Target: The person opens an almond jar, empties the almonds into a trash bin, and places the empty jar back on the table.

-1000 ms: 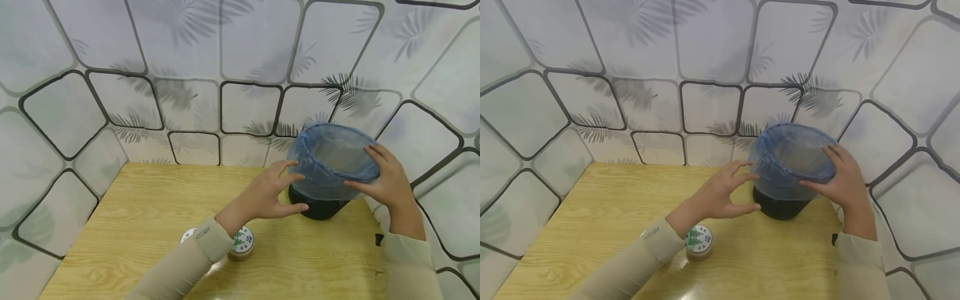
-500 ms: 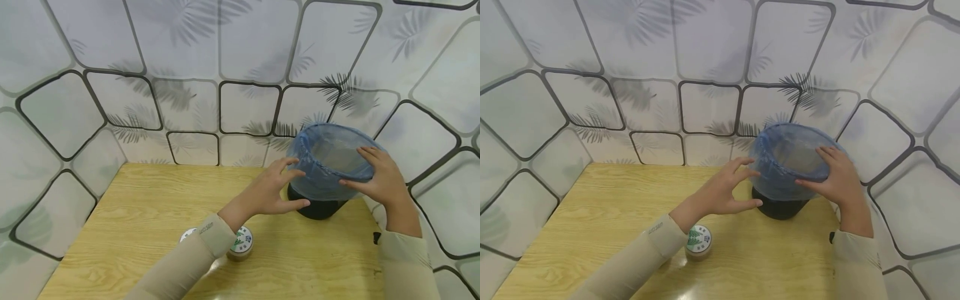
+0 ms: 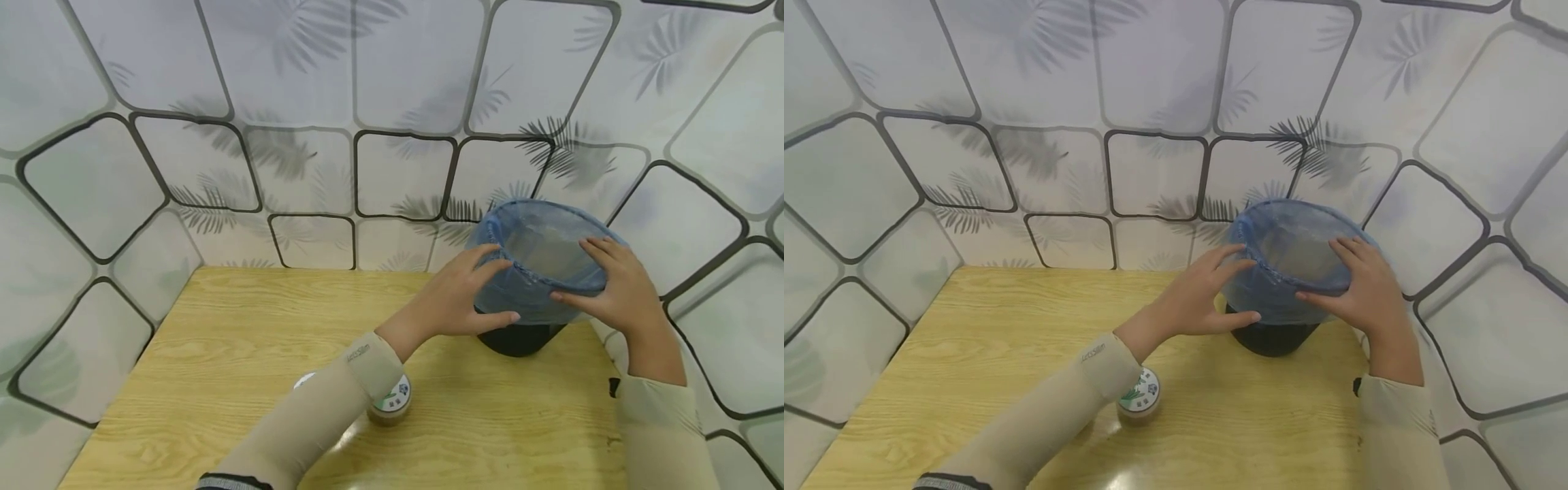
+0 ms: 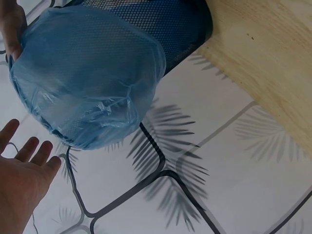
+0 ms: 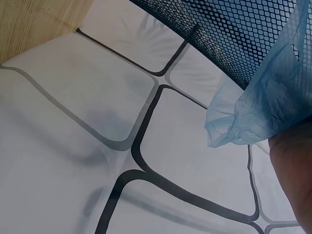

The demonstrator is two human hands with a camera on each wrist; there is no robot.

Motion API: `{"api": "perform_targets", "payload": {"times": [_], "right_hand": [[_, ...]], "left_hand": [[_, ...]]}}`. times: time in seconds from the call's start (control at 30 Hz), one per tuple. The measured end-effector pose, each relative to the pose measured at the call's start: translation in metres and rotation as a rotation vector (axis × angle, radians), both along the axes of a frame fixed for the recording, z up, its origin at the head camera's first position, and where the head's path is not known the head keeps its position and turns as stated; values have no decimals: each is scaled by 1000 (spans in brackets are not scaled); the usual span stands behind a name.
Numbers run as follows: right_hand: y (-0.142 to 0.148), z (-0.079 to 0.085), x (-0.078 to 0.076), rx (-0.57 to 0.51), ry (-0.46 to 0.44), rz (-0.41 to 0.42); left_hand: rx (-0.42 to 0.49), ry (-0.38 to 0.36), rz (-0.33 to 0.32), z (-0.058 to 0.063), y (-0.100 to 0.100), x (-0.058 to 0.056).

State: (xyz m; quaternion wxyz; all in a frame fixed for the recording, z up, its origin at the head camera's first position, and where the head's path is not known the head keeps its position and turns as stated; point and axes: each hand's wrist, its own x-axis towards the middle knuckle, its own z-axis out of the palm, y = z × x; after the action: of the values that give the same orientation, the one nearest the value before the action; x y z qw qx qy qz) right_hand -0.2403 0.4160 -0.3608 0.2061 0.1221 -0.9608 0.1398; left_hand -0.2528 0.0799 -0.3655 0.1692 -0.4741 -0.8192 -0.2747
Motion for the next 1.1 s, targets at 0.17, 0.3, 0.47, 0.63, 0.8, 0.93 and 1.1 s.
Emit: {"api": "perform_targets", "payload": {"times": [0.17, 0.3, 0.47, 0.63, 0.8, 0.93, 1.1], "right_hand": [[-1, 1, 1, 8, 5, 0], [0, 1, 1, 16, 12, -1], [2, 0, -2, 18, 18, 3], [2, -2, -2, 0, 27, 17], [4, -1, -2, 19, 25, 24], [8, 1, -3, 42, 11, 34], [8, 1, -3, 51, -7, 33]], "left_hand": [[-49, 30, 11, 11, 10, -6], [-122, 67, 18, 18, 21, -9], [-187, 127, 38, 26, 35, -14], [-245, 205, 39, 33, 47, -18], [-296, 254, 88, 36, 58, -25], [-322, 272, 128, 34, 66, -34], [-353, 197, 124, 34, 71, -42]]}}
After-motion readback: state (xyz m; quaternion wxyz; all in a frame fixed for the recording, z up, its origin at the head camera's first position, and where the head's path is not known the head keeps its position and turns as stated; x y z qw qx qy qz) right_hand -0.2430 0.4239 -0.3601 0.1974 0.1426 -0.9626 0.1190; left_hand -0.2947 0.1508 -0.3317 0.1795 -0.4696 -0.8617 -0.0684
